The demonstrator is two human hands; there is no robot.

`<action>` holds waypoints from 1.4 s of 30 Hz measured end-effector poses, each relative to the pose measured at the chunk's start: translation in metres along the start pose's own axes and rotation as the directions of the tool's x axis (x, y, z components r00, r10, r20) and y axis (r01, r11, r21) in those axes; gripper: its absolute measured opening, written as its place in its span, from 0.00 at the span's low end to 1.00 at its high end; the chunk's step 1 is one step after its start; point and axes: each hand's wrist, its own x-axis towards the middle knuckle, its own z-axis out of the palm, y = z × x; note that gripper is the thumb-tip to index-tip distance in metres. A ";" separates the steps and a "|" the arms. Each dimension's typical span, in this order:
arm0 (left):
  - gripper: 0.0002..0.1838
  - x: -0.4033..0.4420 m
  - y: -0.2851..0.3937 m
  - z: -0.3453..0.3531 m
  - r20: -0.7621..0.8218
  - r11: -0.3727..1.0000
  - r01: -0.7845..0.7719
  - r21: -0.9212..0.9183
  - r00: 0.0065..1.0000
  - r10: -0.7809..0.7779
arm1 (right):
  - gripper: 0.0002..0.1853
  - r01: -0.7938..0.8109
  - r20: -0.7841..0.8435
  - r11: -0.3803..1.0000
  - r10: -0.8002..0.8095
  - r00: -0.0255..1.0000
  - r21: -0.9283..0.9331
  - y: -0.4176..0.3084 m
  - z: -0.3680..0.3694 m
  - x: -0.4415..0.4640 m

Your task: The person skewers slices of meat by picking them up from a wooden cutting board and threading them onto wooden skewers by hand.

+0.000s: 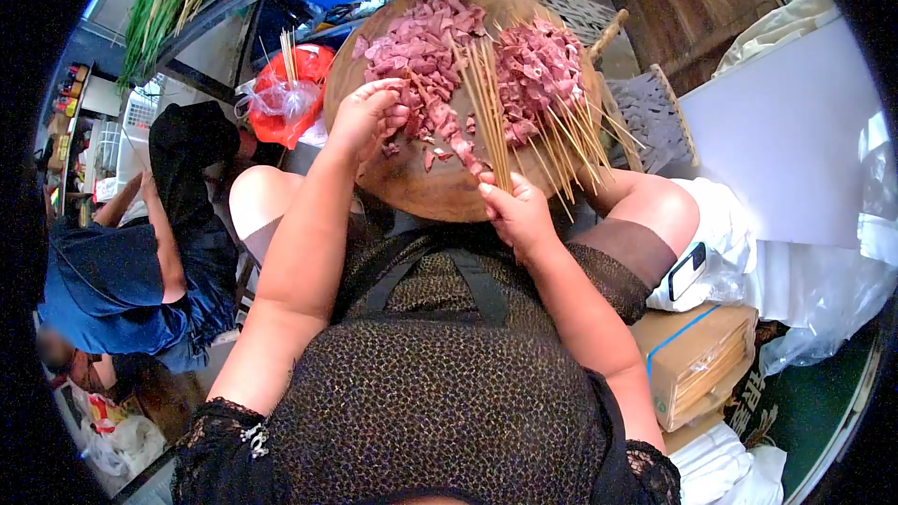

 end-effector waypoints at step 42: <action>0.13 -0.008 0.017 0.017 0.029 0.981 -0.036 -0.189 0.999 0.042 | 0.09 0.165 0.058 0.974 -0.158 0.986 -0.157 0.020 -0.018 0.010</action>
